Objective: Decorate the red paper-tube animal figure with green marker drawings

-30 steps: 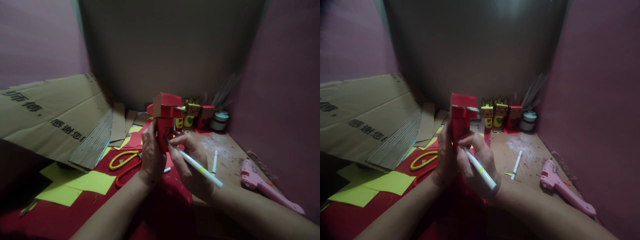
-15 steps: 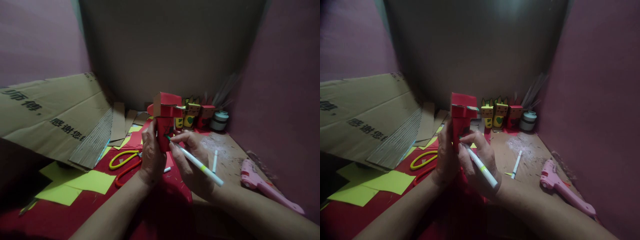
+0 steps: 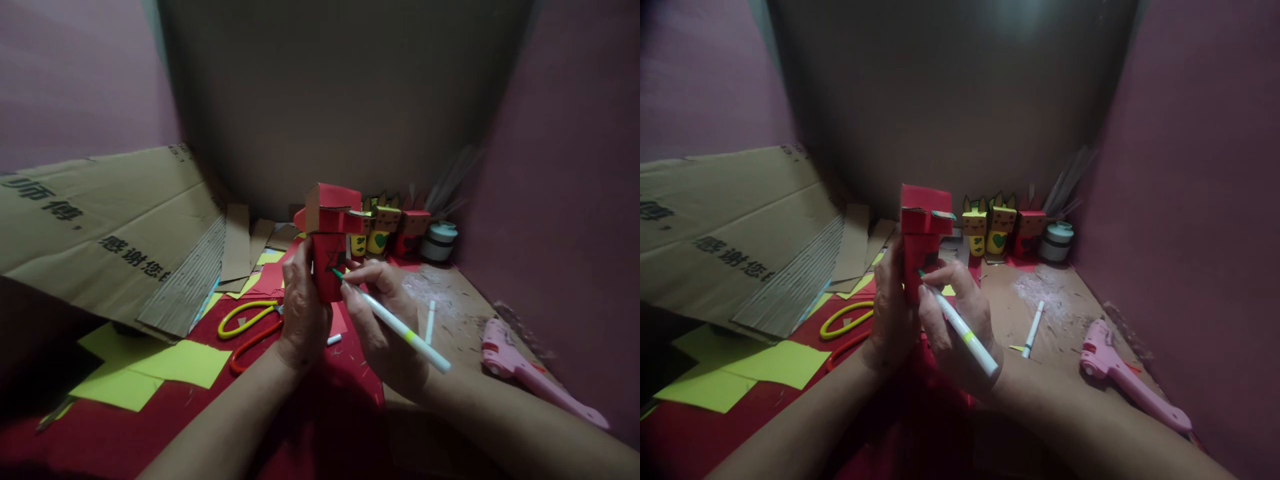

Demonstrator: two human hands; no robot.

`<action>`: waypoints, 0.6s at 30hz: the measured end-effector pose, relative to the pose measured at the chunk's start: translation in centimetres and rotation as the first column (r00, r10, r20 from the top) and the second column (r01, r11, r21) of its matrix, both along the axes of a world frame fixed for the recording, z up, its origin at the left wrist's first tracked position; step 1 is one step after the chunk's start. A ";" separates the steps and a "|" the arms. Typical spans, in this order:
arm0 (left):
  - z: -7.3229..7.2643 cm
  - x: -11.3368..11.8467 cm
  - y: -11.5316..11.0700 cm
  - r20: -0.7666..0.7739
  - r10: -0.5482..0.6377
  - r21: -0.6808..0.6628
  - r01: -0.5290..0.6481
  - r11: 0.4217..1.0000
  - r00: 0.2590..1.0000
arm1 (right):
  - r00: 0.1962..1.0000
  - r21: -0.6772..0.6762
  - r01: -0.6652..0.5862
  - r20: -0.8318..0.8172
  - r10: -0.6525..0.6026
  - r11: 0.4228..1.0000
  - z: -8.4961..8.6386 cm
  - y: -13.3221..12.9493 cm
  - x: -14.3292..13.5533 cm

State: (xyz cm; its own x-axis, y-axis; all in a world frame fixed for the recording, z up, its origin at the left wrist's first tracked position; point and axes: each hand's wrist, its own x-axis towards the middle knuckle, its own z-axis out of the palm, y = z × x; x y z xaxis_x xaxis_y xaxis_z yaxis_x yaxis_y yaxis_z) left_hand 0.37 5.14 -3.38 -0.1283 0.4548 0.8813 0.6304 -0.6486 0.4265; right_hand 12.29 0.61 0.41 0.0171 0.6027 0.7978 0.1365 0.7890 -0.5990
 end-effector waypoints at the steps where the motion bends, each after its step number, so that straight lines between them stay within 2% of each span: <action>1: 0.0 0.0 0.0 -0.011 0.012 -0.009 -0.012 1.000 1.000 | 1.000 0.001 -0.006 0.001 0.006 1.000 0.0 0.0 0.0; 5: 0.0 -0.1 -0.2 -0.008 0.014 -0.055 -0.014 0.998 1.000 | 1.000 0.014 -0.011 0.026 0.011 1.000 -0.3 0.1 0.0; 11: 0.0 -0.1 -0.3 -0.037 0.042 -0.051 -0.044 0.998 0.998 | 0.999 0.018 -0.016 0.029 0.016 1.000 -0.3 0.1 0.1; 18: -0.1 -0.1 -0.3 -0.017 0.010 -0.074 -0.011 0.997 1.000 | 1.000 -0.015 -0.010 0.003 0.010 1.000 -0.2 0.0 0.0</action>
State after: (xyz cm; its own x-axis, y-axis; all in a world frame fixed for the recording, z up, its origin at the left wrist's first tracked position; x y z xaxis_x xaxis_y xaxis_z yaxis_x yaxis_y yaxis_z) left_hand 0.26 4.88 -3.52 -0.1190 0.5173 0.8475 0.6446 -0.6089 0.4623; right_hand 12.29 0.65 0.21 0.0084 0.6146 0.7888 0.1303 0.7814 -0.6103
